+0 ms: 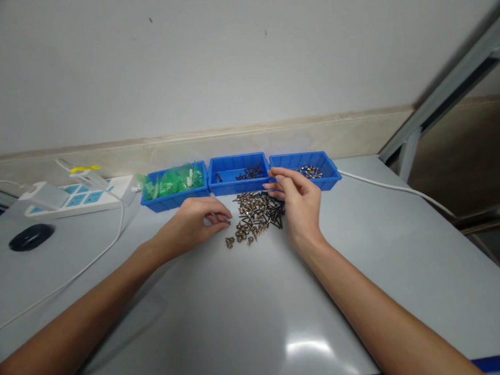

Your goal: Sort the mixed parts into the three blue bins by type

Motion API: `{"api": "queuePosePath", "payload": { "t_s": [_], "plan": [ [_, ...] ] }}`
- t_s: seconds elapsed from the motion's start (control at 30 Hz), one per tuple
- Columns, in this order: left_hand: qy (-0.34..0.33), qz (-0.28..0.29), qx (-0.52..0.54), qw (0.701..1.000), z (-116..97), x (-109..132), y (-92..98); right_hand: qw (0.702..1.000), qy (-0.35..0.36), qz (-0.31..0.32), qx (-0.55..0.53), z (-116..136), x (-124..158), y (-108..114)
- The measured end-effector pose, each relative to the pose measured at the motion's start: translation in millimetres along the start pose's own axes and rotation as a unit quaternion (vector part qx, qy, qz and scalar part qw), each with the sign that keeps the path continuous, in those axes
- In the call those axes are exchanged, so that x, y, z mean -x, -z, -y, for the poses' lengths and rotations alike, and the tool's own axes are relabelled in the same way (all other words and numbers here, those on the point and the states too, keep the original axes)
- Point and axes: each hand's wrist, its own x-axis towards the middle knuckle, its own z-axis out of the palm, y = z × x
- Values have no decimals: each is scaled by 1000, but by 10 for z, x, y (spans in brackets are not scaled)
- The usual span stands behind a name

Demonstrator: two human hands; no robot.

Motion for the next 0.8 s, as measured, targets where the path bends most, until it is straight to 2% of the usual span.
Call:
{"api": "queuePosePath", "payload": {
  "t_s": [0.1, 0.2, 0.33, 0.43, 0.57, 0.8],
  "plan": [
    [25, -29, 10, 999, -44, -2, 49, 1000, 3, 17, -1, -25, 2, 1],
    [83, -56, 81, 992, -100, -11, 82, 1000, 8, 30, -6, -39, 2, 1],
    [193, -86, 237, 948, -140, -36, 80, 998, 8, 66, -2, -26, 20, -8],
    [238, -105, 300, 918, -154, -53, 78, 991, 15, 128, 34, -18, 55, -12],
    [240, -127, 327, 905, -172, -63, 99, 970, 36, 220, 98, -45, 127, -18],
    [222, -121, 356, 900, -209, -66, 98, 946, 58, 292, 131, -78, 196, -22]
  ]
}}
